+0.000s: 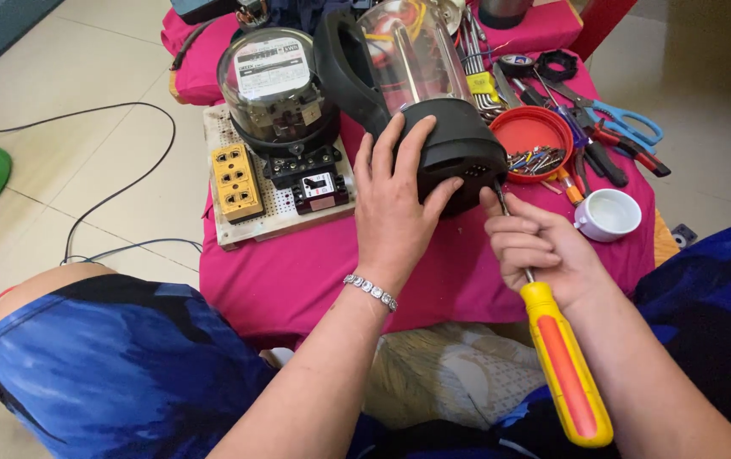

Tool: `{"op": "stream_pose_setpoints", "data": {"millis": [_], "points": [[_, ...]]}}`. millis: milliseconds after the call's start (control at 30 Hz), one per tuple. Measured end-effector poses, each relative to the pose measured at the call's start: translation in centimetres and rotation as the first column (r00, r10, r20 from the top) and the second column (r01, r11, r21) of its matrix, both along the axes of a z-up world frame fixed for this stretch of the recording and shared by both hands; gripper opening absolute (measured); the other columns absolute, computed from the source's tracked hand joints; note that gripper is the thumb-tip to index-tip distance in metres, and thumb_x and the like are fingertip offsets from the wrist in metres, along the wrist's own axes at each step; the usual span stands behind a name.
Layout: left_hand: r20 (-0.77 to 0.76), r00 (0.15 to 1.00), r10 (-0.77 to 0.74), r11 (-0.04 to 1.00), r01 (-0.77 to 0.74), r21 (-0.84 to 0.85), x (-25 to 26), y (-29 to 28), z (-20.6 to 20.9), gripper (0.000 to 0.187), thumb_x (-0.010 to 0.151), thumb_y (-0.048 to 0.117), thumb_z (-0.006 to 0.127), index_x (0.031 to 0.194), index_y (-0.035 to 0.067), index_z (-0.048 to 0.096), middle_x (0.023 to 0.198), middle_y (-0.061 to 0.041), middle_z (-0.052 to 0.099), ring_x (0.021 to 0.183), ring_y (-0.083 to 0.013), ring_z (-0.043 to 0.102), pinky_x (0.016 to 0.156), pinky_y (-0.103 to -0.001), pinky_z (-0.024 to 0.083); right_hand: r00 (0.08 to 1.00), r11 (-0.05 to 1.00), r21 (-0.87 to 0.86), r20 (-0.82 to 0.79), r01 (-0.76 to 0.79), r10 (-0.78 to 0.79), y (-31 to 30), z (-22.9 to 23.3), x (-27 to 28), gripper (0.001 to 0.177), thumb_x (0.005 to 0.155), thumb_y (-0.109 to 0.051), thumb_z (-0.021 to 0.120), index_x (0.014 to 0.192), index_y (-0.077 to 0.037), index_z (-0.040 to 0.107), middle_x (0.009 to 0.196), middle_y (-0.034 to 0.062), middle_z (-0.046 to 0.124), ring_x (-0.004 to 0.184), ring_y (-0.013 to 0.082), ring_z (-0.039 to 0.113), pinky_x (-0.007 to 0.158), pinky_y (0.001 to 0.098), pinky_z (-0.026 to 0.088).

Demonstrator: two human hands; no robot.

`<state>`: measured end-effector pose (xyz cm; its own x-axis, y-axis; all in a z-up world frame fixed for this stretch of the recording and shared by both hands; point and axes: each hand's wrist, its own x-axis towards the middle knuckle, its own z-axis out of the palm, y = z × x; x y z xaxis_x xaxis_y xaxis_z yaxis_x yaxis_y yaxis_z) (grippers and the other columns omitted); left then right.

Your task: The person sits on the floor and works on a small table, first handling a yellow electrical socket and a red container of screws. They then pick up a black blender base, turn it over, and use a yellow screwdriver to unscrew the bottom cover.

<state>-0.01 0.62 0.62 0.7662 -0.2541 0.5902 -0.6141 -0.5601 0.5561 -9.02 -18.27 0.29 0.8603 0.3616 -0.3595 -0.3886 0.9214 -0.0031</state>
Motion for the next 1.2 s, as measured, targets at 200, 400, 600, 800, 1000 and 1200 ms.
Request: {"op": "stream_pose_setpoints", "data": {"millis": [200,400,600,800,1000,1200], "points": [[0.001,1.0,0.01,1.0,-0.01,0.017,-0.1,-0.1,-0.1,0.078,0.086,0.045,0.085,0.151,0.031,0.044,0.156,-0.007,0.043,0.147,-0.0383,0.042,0.131,-0.052,0.027,0.994,0.385,-0.916,-0.1,-0.11,0.047,1.4,1.3,-0.1,0.05,0.104,-0.039,0.046,0.139,-0.005,0.056,0.073,-0.0083,0.023,0.048,-0.0037,0.021,0.036,0.0111,0.017],[-0.025,1.0,0.007,1.0,-0.006,0.031,-0.3,-0.1,0.9,0.079,0.082,0.041,0.088,0.149,0.029,0.048,0.152,-0.011,0.046,0.144,-0.0416,0.043,0.129,-0.055,0.026,0.995,0.106,-0.99,-0.098,-0.094,-0.027,1.3,0.2,-0.1,0.039,0.103,-0.039,0.053,0.122,-0.008,0.068,0.067,-0.0018,0.036,0.049,0.0084,0.038,0.04,0.0223,0.026],[-0.144,0.989,-0.04,0.985,0.016,-0.169,0.5,-0.4,1.9,0.068,0.082,0.059,0.078,0.136,0.024,0.056,0.146,-0.012,0.05,0.141,-0.0337,0.05,0.127,-0.05,0.027,0.991,0.182,-0.977,-0.123,-0.112,-0.048,2.1,1.8,-0.4,0.031,0.103,-0.036,0.053,0.109,-0.008,0.064,0.066,-0.0009,0.034,0.043,0.0039,0.026,0.033,0.0172,0.016],[-0.333,0.94,-0.075,0.943,-0.041,-0.329,0.3,0.1,2.1,0.093,0.073,0.056,0.087,0.15,0.023,0.045,0.157,-0.028,0.033,0.142,-0.0531,0.042,0.121,-0.062,0.027,0.993,0.071,-0.993,-0.102,-0.098,-0.051,1.8,0.4,-0.8,0.027,0.096,-0.034,0.066,0.093,-0.007,0.061,0.064,-0.0016,0.034,0.035,0.0028,0.023,0.028,0.018,0.017],[-0.509,0.841,-0.184,0.923,-0.031,-0.383,1.3,0.9,1.8,0.106,0.07,0.057,0.087,0.158,0.027,0.036,0.154,-0.027,0.039,0.146,-0.0484,0.041,0.122,-0.057,0.027,0.993,0.164,-0.979,-0.116,-0.119,0.027,2.8,4.2,-2.3,0.029,0.096,-0.028,0.07,0.091,-0.002,0.06,0.065,-0.0015,0.034,0.039,-0.0021,0.021,0.031,0.013,0.015],[-0.357,0.92,-0.162,0.938,0.031,-0.346,1.9,0.7,1.0,0.104,0.074,0.041,0.079,0.157,0.004,0.028,0.152,-0.026,0.048,0.133,-0.0367,0.057,0.107,-0.042,0.047,0.964,0.148,-0.98,-0.159,-0.129,-0.212,0.2,3.9,-0.3,0.026,0.103,-0.025,0.061,0.11,-0.001,0.055,0.093,0.0105,0.059,0.057,0.0064,0.034,0.037,0.0195,0.017]]}}
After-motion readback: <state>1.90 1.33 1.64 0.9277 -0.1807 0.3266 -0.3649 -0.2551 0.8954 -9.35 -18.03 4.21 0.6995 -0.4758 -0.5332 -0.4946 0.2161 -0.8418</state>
